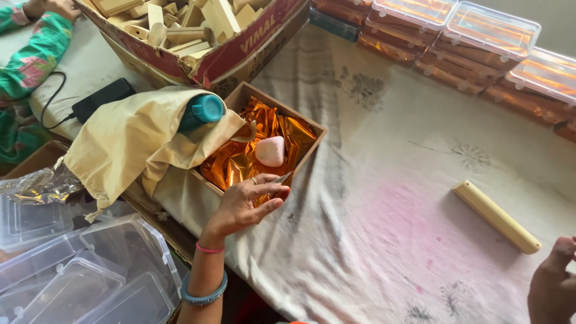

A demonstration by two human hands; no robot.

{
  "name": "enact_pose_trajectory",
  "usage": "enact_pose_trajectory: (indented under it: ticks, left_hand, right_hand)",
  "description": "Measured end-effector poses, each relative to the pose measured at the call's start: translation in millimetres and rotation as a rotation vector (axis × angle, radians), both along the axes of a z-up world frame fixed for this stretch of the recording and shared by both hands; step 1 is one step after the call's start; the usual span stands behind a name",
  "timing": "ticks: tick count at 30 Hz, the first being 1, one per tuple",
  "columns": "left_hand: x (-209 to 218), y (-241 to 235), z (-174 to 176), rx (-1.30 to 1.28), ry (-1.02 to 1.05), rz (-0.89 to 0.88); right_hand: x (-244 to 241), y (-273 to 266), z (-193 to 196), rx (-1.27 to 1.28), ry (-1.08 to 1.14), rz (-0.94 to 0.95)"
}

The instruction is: The person wraps a wooden stick in orange foil using a wooden roller to smooth the edges. They then wipe the wooden roller with a pink cloth and place it into a wooden casing. Finally, they wrap another wooden stick in orange foil.

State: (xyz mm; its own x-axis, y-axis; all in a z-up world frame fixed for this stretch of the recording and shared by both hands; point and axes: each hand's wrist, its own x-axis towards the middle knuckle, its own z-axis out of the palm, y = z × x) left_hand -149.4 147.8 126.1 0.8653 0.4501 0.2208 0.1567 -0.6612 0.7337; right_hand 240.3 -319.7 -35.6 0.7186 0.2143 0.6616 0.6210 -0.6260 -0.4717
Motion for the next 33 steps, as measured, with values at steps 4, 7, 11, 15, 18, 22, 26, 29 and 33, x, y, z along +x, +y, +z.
enact_pose_trajectory:
  ticks: [4, 7, 11, 15, 18, 22, 26, 29, 33]
  left_hand:
    - [-6.4, 0.5, -9.8, -0.137, -0.139, -0.052]
    - [-6.6, 5.2, -12.8, -0.196, -0.171, -0.079]
    - [-5.3, 9.0, -25.2, -0.297, -0.219, -0.028]
    - [-5.5, 11.2, -34.2, -0.298, -0.326, 0.078]
    - [-5.9, 10.3, -39.0, -0.306, -0.355, 0.135]
    - [-1.6, 8.7, -39.1, -0.457, -0.4, 0.234]
    - [0.6, 7.5, -43.0, -0.44, -0.422, 0.278]
    - [2.1, 5.7, -37.1, -0.354, -0.429, 0.284]
    - [2.8, 5.0, -27.4, -0.221, -0.355, 0.317]
  right_hand:
    - [-35.5, 57.3, 27.5, 0.101, -0.098, 0.316]
    - [-92.6, 144.2, 73.4, -0.149, -0.17, 0.465]
    - [-153.4, 248.0, 119.6, -0.145, -0.07, 0.867]
    - [-198.9, 320.9, 160.7, -0.09, 0.008, 1.13]
    - [-210.8, 353.9, 158.5, -0.111, 0.052, 1.165]
    - [-210.1, 372.6, 134.7, -0.158, 0.065, 1.165]
    - [-208.6, 363.6, 118.5, -0.183, 0.099, 1.132]
    - [-205.8, 362.0, 103.9, -0.124, 0.128, 1.132]
    - [-209.6, 361.4, 93.8, -0.012, 0.144, 1.194]
